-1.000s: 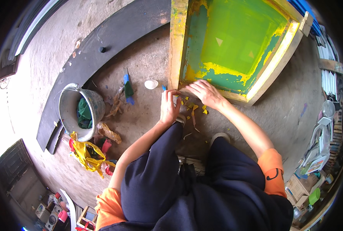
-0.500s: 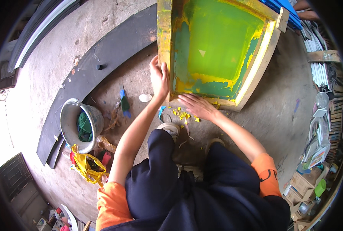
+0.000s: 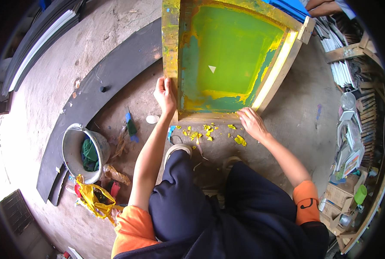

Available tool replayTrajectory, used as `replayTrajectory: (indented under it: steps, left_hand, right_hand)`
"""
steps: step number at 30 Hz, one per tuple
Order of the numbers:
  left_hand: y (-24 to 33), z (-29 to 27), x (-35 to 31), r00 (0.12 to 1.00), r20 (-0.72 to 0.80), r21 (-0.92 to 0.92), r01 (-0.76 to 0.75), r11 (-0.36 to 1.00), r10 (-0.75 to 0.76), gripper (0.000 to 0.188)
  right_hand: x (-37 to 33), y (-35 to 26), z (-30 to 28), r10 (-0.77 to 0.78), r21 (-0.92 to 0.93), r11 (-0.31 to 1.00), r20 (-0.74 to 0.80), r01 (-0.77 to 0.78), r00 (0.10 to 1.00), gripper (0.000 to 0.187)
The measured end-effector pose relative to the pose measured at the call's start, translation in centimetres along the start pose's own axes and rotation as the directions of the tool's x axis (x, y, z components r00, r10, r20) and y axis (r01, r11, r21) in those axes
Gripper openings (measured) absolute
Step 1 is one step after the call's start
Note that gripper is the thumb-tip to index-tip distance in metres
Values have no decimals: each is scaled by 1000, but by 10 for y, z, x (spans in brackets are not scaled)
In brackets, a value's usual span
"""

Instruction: The person scrapes yellow paint residue from the edges and corners of a green screen printing frame using their fingers. They peel off strips of dried paint and wipe the surface to remove remaining flakes.

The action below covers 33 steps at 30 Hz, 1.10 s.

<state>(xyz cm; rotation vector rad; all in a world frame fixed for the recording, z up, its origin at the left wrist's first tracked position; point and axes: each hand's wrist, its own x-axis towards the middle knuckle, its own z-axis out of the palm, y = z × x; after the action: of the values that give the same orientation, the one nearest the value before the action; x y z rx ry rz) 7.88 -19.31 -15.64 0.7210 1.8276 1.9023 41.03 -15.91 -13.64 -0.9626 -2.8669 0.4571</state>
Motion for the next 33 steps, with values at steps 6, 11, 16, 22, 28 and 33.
replayTrajectory:
  steps: [6, 11, 16, 22, 28, 33]
  left_hand:
    - [39, 11, 7, 994, 69, -1, -81, 997, 81, 15]
    - [68, 21, -4, 985, 118, -1, -130, 991, 130, 16]
    - [83, 9, -15, 960, 178, 66, -233, 970, 218, 18]
    - [106, 16, -38, 914, 304, 30, -290, 957, 267, 30]
    - [98, 2, -41, 896, 307, 49, -352, 935, 322, 41]
    - [96, -7, -45, 893, 318, 42, -348, 937, 317, 44]
  right_hand:
    - [26, 3, 29, 437, -179, 880, -51, -439, 898, 37]
    - [37, -33, 95, 695, 244, 693, -475, -679, 539, 43]
    - [36, -100, 77, 492, 569, 806, -496, -160, 716, 18]
    - [19, -49, 103, 794, 507, 588, -509, -630, 332, 38]
    - [42, -107, 111, 765, 589, 634, -382, -502, 518, 41]
    - [20, -129, 100, 729, 618, 682, -536, -391, 425, 35]
